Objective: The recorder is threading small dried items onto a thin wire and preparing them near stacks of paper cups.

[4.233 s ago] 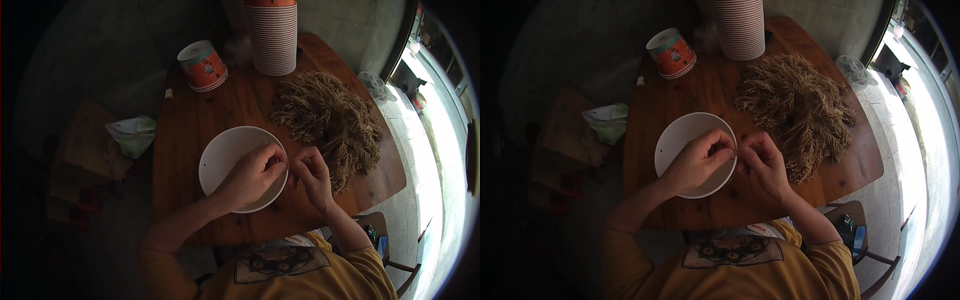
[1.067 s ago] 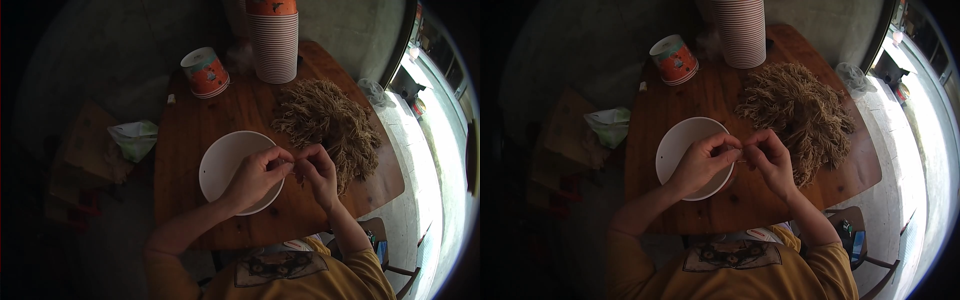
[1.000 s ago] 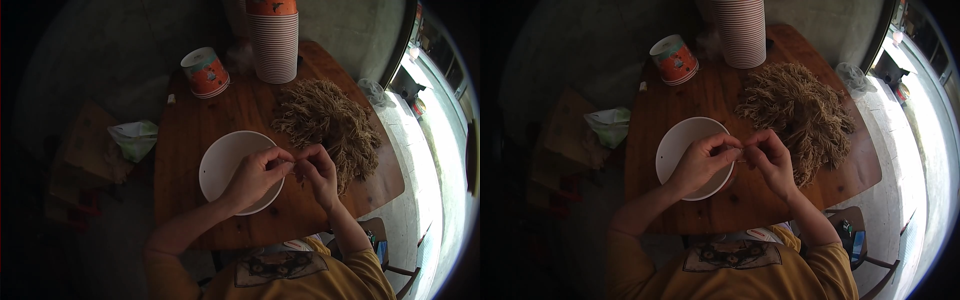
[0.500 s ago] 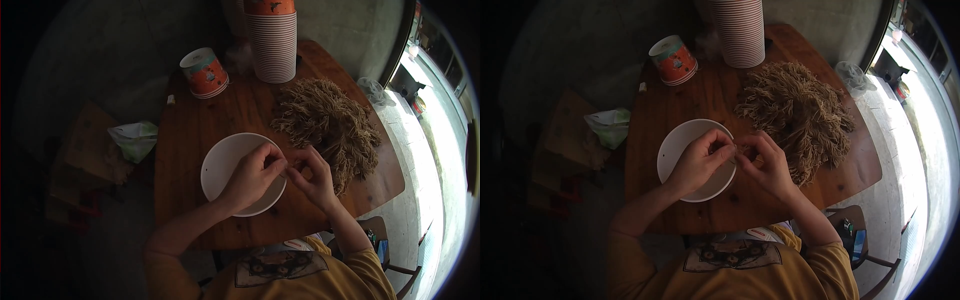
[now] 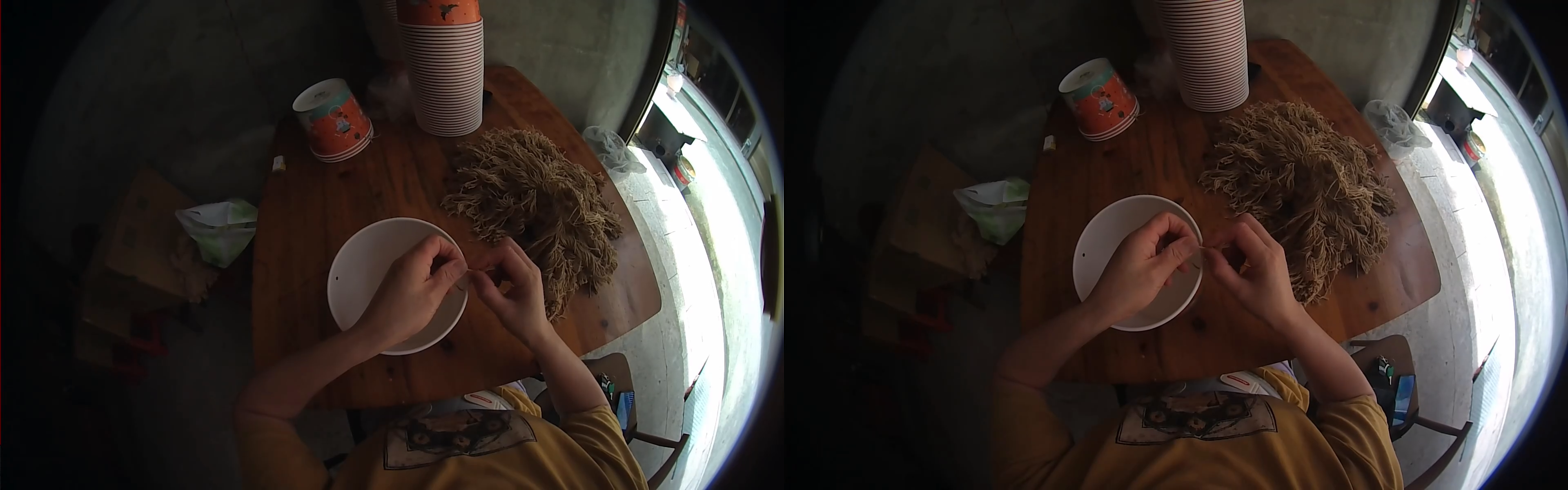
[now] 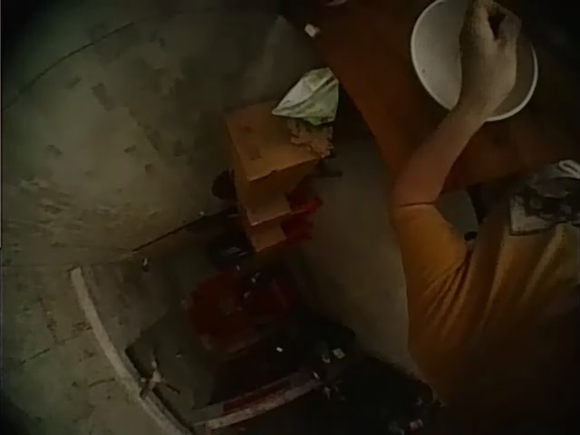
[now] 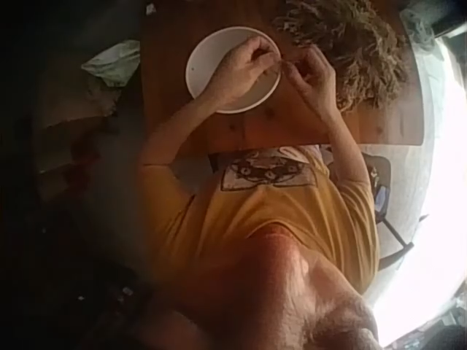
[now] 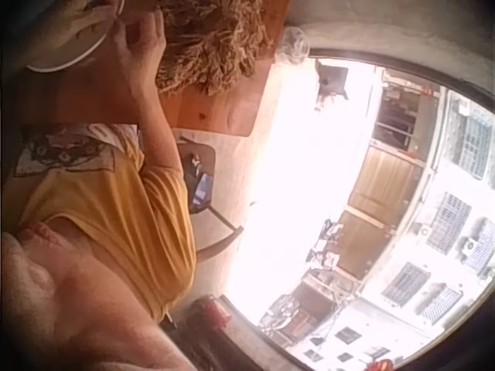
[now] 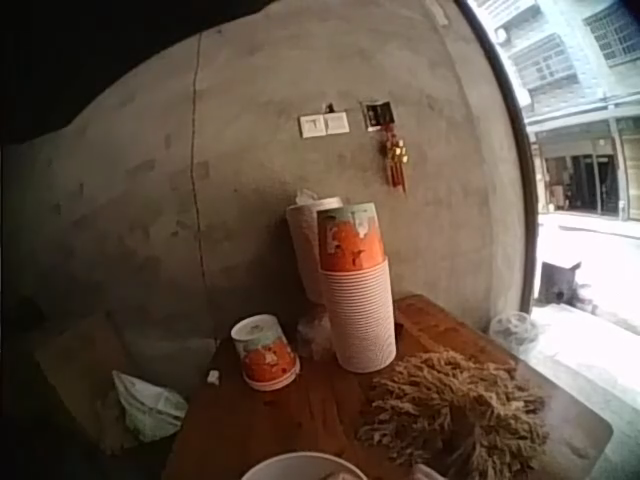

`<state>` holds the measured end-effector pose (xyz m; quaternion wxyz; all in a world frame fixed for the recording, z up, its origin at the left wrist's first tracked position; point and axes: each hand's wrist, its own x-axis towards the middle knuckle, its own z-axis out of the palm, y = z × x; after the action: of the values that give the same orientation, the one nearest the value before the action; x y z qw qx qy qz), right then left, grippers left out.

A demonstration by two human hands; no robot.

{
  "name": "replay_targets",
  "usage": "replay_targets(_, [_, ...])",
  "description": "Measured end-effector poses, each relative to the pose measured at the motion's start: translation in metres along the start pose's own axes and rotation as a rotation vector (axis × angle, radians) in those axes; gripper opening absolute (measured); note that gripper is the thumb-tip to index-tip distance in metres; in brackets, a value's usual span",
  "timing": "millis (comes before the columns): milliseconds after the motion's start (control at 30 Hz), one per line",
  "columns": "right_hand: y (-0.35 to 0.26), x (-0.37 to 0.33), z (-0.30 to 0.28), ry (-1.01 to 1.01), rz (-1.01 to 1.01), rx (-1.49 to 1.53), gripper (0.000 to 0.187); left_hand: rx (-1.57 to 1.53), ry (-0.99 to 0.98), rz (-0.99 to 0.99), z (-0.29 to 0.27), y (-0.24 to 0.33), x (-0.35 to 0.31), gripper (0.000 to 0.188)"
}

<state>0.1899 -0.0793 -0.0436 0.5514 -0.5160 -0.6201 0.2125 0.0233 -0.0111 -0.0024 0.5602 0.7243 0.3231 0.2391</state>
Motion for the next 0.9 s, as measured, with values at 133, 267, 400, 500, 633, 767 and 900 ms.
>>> replay_targets(133, [0.0025, -0.0001, 0.0010, 0.028, -0.006, 0.006, 0.012, 0.005, -0.013, -0.021, 0.0007, 0.0043, -0.0009, 0.017])
replay_targets(267, [0.0000, 0.0005, 0.0007, 0.015, -0.016, 0.034, 0.012, -0.003, -0.018, -0.030, -0.0003, 0.0046, -0.0018, 0.017])
replay_targets(400, [0.0000, 0.0006, -0.0020, -0.013, -0.039, -0.039, 0.013, -0.010, -0.015, -0.014, -0.0001, 0.0029, -0.0011, 0.017])
replay_targets(500, [-0.0008, 0.0001, -0.0026, -0.021, -0.035, -0.054, 0.012, 0.009, -0.021, -0.035, 0.0003, 0.0056, -0.0013, 0.016])
replay_targets(633, [-0.0005, 0.0008, -0.0025, -0.015, -0.023, -0.031, 0.011, 0.006, -0.018, -0.021, 0.0008, 0.0042, -0.0010, 0.015])
replay_targets(767, [0.0007, -0.0001, -0.0037, -0.011, -0.003, -0.026, 0.011, 0.008, -0.020, -0.019, 0.0005, 0.0020, -0.0015, 0.013])
replay_targets(900, [0.0034, -0.0020, -0.0066, -0.015, -0.007, -0.041, 0.012, 0.045, -0.025, -0.010, -0.0001, 0.0004, -0.0016, 0.012])
